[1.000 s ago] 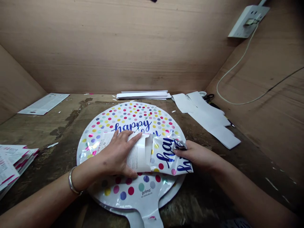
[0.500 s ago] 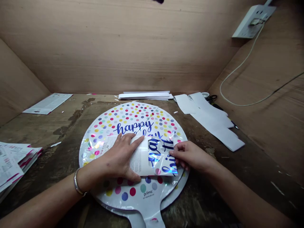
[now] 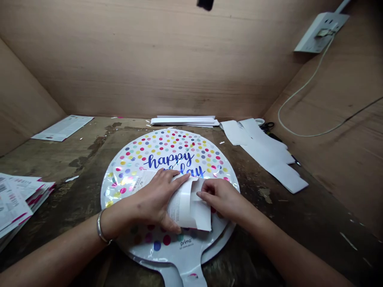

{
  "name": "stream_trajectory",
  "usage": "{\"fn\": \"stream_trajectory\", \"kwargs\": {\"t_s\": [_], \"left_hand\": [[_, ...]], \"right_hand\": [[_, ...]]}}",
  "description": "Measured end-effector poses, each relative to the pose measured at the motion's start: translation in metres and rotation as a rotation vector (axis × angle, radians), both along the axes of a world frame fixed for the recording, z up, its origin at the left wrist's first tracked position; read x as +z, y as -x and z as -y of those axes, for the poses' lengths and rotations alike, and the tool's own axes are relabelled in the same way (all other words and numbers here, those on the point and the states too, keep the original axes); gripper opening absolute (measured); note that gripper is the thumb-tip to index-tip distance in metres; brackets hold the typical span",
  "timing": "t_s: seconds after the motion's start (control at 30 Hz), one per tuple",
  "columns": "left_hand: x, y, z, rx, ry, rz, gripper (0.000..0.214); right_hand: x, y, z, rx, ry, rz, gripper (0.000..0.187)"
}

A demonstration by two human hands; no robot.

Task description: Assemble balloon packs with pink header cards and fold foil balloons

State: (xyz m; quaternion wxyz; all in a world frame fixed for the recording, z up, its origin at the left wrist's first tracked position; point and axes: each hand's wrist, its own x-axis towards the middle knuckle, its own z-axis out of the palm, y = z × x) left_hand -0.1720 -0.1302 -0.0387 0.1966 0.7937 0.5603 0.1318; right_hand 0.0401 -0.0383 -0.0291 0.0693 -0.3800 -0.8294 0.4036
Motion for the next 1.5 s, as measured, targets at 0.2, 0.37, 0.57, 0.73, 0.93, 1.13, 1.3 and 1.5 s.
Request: {"fn": "stream_trajectory", "kwargs": {"t_s": [0.2, 0.37, 0.57, 0.73, 0.93, 1.13, 1.3, 1.5], "left_hand": [[-0.003, 0.005, -0.002, -0.014, -0.018, -0.015, 0.117], [-0.001, 0.002, -0.003, -0.054, -0.011, -0.032, 0.119], [-0.007, 0.005, -0.002, -0.072, -0.018, -0.035, 0.123], [-0.013, 0.013, 0.002, -0.074, -0.025, -0.042, 0.124], [-0.009, 0.012, -0.001, -0.215, 0.057, -0.113, 0.107], [0.006, 0.015, 0.020, -0.080, 0.072, -0.210, 0.055], [-0.009, 0.013, 0.044, 0.065, 0.092, -0.089, 0.057], [-0.031, -0.003, 0.056, 0.226, -0.056, -0.030, 0.038]], "right_hand": [[-0.004, -0.002, 0.019, 0.394, -0.414, -0.060, 0.021], [-0.006, 0.014, 0.023, 0.385, -0.562, 0.246, 0.026], [-0.010, 0.032, 0.030, 0.342, -0.562, 0.274, 0.037], [0.005, 0.015, 0.025, 0.444, -0.392, 0.189, 0.033], [-0.005, -0.008, -0.007, 0.238, -0.490, -0.006, 0.027], [-0.012, -0.014, 0.017, 0.262, -0.575, 0.258, 0.016], [-0.013, -0.017, 0.031, 0.264, -0.610, 0.000, 0.019], [-0.041, -0.005, 0.043, 0.428, -0.782, -0.102, 0.027]]}}
